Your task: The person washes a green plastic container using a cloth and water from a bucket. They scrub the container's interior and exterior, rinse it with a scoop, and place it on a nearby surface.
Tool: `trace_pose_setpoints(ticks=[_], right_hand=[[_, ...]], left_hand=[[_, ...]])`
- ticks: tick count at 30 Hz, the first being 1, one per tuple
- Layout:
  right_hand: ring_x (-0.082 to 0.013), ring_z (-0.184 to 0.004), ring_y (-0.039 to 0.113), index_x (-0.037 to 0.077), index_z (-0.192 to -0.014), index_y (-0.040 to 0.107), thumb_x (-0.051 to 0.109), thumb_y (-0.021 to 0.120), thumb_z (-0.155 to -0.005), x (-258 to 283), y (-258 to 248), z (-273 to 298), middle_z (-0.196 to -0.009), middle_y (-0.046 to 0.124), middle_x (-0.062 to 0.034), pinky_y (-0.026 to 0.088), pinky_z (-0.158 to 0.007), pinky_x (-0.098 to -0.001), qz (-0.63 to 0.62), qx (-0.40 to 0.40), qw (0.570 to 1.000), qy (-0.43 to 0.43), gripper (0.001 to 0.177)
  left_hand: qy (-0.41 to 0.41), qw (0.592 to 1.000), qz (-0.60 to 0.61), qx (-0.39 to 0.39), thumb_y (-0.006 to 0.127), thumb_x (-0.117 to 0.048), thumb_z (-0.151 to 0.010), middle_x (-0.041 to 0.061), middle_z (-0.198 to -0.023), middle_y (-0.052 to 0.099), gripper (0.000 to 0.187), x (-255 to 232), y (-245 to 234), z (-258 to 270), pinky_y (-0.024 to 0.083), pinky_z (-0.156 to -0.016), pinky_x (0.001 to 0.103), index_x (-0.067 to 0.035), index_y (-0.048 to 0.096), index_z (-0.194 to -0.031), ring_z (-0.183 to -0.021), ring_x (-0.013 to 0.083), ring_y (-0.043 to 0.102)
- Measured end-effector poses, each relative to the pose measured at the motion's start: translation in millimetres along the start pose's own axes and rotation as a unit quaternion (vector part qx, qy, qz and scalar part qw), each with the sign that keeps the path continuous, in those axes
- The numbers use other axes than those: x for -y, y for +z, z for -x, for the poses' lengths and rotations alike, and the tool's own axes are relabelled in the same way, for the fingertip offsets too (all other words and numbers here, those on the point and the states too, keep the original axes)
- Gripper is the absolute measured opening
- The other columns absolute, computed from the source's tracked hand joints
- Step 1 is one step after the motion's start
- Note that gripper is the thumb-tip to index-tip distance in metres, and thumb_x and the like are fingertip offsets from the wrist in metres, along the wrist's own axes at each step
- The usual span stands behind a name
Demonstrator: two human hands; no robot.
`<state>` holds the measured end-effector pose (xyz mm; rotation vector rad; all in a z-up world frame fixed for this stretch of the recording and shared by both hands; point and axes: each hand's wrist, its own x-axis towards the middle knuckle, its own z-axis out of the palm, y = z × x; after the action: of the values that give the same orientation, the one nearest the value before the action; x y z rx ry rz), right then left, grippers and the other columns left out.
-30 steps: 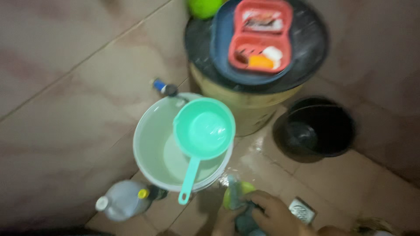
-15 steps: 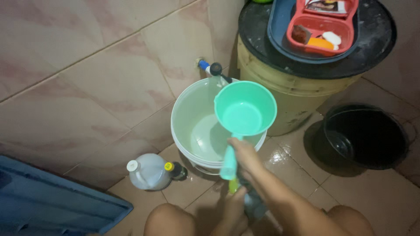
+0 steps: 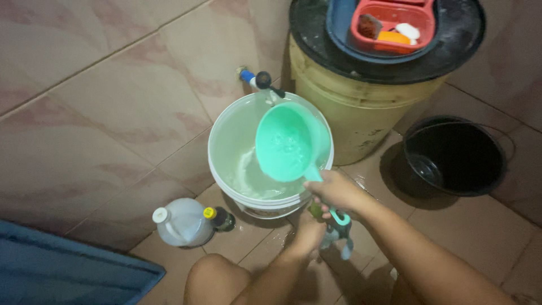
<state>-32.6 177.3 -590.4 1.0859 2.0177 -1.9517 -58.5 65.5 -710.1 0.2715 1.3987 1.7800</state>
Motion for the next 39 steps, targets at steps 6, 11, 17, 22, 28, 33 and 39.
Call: trace_pose_setpoints(ticks=[6,11,17,22,28,33,39], right_hand=[[-0.0130,-0.073,0.062,0.008,-0.111,0.059,0.021,0.068,-0.097,-25.8,-41.5,42.0,-0.085,0.062,-0.0004,0.057,-0.068,-0.0317,-0.350,0.166,0.910,-0.150,0.022],[-0.0182,-0.095,0.066,0.006,-0.126,0.060,0.009,0.071,-0.088,-42.4,-61.7,36.6,-0.101,0.069,-0.0048,0.054,-0.088,-0.0377,-0.339,0.087,0.928,-0.124,0.040],[-0.0234,-0.114,0.065,0.002,-0.128,0.059,0.004,0.075,-0.081,-73.5,-79.5,22.3,-0.113,0.067,-0.0088,0.054,-0.102,-0.0449,-0.383,-0.025,0.918,-0.097,0.050],[-0.0254,-0.121,0.064,0.003,-0.130,0.059,0.002,0.074,-0.079,-105.5,-92.3,8.2,-0.123,0.065,-0.0119,0.052,-0.107,-0.0476,-0.367,-0.077,0.922,-0.095,0.053],[-0.0276,-0.123,0.064,0.000,-0.126,0.058,0.000,0.072,-0.082,-129.1,-90.3,-5.0,-0.125,0.065,-0.0145,0.053,-0.106,-0.0489,-0.376,-0.130,0.913,-0.091,0.046],[-0.0246,-0.122,0.066,0.007,-0.128,0.060,0.003,0.069,-0.082,-131.7,-84.9,-18.9,-0.125,0.067,-0.0116,0.050,-0.104,-0.0446,-0.337,-0.146,0.924,-0.105,0.047],[-0.0291,-0.109,0.069,-0.002,-0.127,0.065,0.019,0.069,-0.093,-109.4,-65.4,-22.2,-0.122,0.073,-0.0194,0.055,-0.095,-0.0424,-0.117,-0.193,0.966,-0.124,0.041]], left_hand=[[-0.151,0.985,0.050,0.069,0.057,-0.020,-0.098,0.002,-0.090,0.069,0.018,-18.8,15.4,-5.9,0.054,-0.069,0.026,-0.007,0.069,-0.102,-0.078,0.0113,0.066],[-0.137,0.962,-0.222,0.085,0.068,-0.017,-0.092,0.005,-0.082,0.068,0.017,-26.9,32.5,-3.6,0.048,-0.059,0.037,-0.003,0.069,-0.102,-0.069,0.0202,0.063],[0.192,0.814,-0.517,0.183,0.069,-0.008,-0.083,0.019,-0.100,0.069,0.024,-1.9,37.4,-15.9,0.051,-0.085,0.052,-0.002,0.072,-0.106,-0.098,0.0400,0.064],[0.254,0.668,-0.634,0.297,0.062,-0.006,-0.088,0.022,-0.109,0.067,0.014,26.3,46.7,-53.1,0.038,-0.107,0.058,-0.003,0.073,-0.096,-0.114,0.0385,0.059],[0.150,0.660,-0.656,0.333,0.057,-0.014,-0.095,0.021,-0.106,0.068,0.019,47.4,49.9,-72.4,0.053,-0.089,0.052,-0.004,0.071,-0.102,-0.103,0.0386,0.065],[0.515,0.716,-0.411,0.229,0.060,-0.013,-0.081,0.021,-0.095,0.070,0.034,61.3,44.0,-83.0,0.054,-0.082,0.049,0.003,0.068,-0.110,-0.094,0.0398,0.067],[0.067,0.762,-0.601,0.232,0.065,-0.015,-0.089,0.017,-0.094,0.070,0.019,66.1,31.1,-86.3,0.054,-0.085,0.047,-0.006,0.073,-0.103,-0.093,0.0329,0.069]])
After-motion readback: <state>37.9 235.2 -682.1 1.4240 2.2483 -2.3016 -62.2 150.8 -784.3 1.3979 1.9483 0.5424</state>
